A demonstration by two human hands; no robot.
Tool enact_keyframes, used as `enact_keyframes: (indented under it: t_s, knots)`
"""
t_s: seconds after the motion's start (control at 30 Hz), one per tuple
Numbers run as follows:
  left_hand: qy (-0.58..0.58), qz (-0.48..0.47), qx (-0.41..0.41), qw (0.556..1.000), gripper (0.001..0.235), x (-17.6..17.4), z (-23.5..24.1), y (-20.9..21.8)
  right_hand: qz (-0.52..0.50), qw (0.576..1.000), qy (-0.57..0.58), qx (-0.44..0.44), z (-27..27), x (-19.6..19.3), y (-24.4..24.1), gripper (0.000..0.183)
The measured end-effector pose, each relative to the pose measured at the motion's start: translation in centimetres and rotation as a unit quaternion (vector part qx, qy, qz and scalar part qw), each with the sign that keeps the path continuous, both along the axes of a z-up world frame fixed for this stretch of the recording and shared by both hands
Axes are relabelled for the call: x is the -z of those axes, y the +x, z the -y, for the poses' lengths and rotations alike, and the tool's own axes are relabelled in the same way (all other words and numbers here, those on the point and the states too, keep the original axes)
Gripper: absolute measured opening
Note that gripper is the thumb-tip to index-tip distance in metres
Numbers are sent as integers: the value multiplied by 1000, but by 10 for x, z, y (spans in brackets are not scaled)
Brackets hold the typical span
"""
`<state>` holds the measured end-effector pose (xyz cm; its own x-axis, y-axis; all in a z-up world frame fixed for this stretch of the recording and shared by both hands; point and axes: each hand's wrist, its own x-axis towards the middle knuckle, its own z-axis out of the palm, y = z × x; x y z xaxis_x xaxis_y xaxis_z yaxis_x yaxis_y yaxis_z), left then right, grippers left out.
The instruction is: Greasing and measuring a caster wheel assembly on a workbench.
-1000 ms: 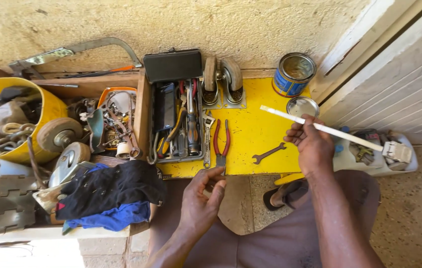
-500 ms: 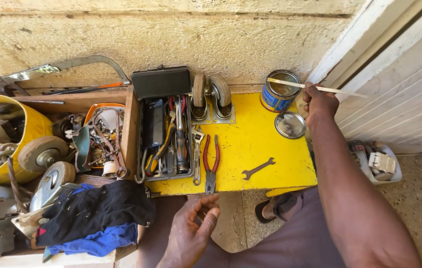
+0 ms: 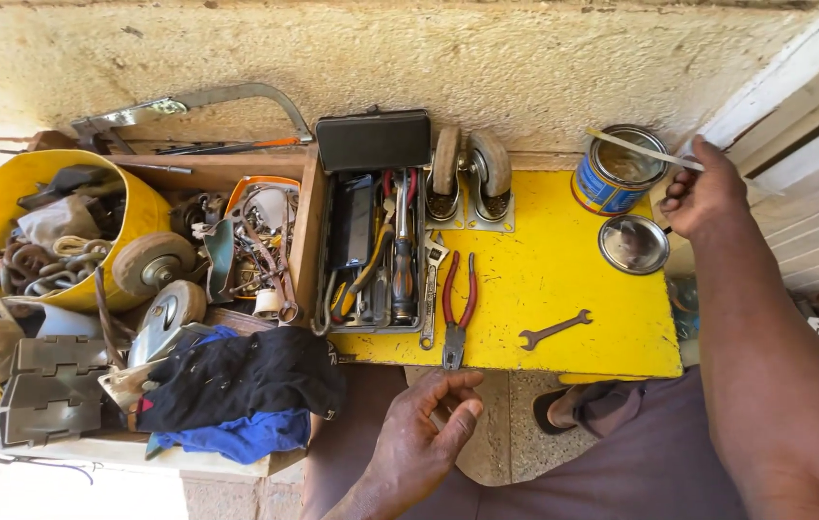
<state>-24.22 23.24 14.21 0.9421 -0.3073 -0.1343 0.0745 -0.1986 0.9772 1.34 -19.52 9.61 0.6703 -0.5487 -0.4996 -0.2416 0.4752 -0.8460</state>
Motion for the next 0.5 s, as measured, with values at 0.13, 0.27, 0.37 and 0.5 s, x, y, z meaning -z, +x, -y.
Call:
enact_keyframes:
  t_s: [0.13, 0.27, 0.37, 0.5]
  knots:
    - [7, -9, -1, 1000, 28, 3, -4, -2, 36, 999, 31, 2, 12, 12, -1, 31]
    - [-16, -41, -26, 999, 29, 4, -10, -3, 23, 999, 9, -27, -4, 0, -19, 62]
    - [-22, -35, -43, 998, 29, -1, -14, -6, 22, 1000, 6, -14, 3, 9, -31, 77]
    - [7, 9, -45, 999, 28, -13, -27, -5, 68, 997, 35, 2, 41, 48, -24, 79]
